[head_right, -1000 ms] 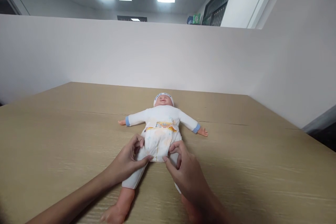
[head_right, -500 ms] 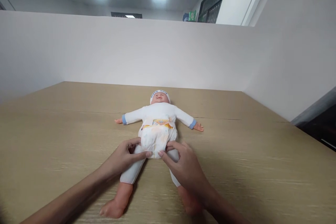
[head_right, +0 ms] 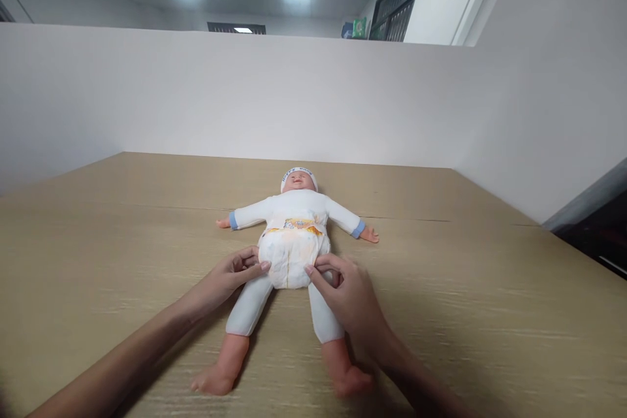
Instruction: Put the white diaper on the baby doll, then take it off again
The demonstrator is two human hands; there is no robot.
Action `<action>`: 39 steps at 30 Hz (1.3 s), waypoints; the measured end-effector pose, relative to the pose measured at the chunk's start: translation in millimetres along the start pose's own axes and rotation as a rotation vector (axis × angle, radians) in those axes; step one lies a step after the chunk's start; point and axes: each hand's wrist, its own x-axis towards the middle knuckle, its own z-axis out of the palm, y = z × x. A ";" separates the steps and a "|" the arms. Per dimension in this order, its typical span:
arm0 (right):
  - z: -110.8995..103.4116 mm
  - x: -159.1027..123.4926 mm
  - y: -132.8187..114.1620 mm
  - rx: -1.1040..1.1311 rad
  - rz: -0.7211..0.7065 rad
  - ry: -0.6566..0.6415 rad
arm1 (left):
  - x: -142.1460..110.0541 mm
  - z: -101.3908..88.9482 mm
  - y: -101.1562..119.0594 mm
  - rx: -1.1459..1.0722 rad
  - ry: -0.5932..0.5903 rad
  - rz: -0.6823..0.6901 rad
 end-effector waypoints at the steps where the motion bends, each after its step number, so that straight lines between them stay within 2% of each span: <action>1: 0.6 -2.1 -1.5 -0.083 -0.042 0.063 | -0.6 1.4 -0.6 0.030 0.027 0.022; 3: 2.1 -5.1 -2.8 -0.201 -0.146 0.161 | -2.0 3.7 -1.6 0.086 0.073 0.067; 6: 3.3 -5.9 -0.5 -0.269 -0.282 0.202 | -5.2 5.1 -2.0 0.209 0.153 0.159; 11: -0.1 2.9 14.0 -0.265 -0.415 0.326 | -12.2 -3.5 -3.9 0.513 0.340 0.293; 14: -1.5 12.1 25.2 -0.218 -0.496 0.318 | -11.3 -14.5 -7.6 0.668 0.412 0.420; 16: 0.0 18.3 31.5 -0.190 -0.505 0.249 | -7.3 -20.8 -8.7 0.756 0.376 0.520; 18: 3.1 24.0 36.4 -0.170 -0.497 0.158 | -0.7 -24.5 -8.0 0.826 0.273 0.588; 23: 2.7 38.8 48.6 -0.209 -0.572 0.007 | 23.2 -30.1 -5.3 0.960 0.011 0.652; 26: -9.3 51.6 59.8 -0.329 -0.671 -0.007 | 37.3 -40.0 -6.8 1.080 -0.025 0.692; 29: -21.2 70.7 72.4 -0.443 -0.682 0.068 | 50.2 -54.8 -9.7 1.172 0.013 0.746; 32: -24.0 95.8 86.3 -0.522 -0.561 0.190 | 65.2 -70.4 -12.7 1.217 0.218 0.703; 35: -20.1 117.0 102.4 -0.590 -0.443 0.234 | 81.0 -84.8 -15.9 1.261 0.404 0.562; 39: -17.3 124.4 118.2 -0.641 -0.363 0.185 | 91.8 -96.6 -19.3 1.289 0.437 0.399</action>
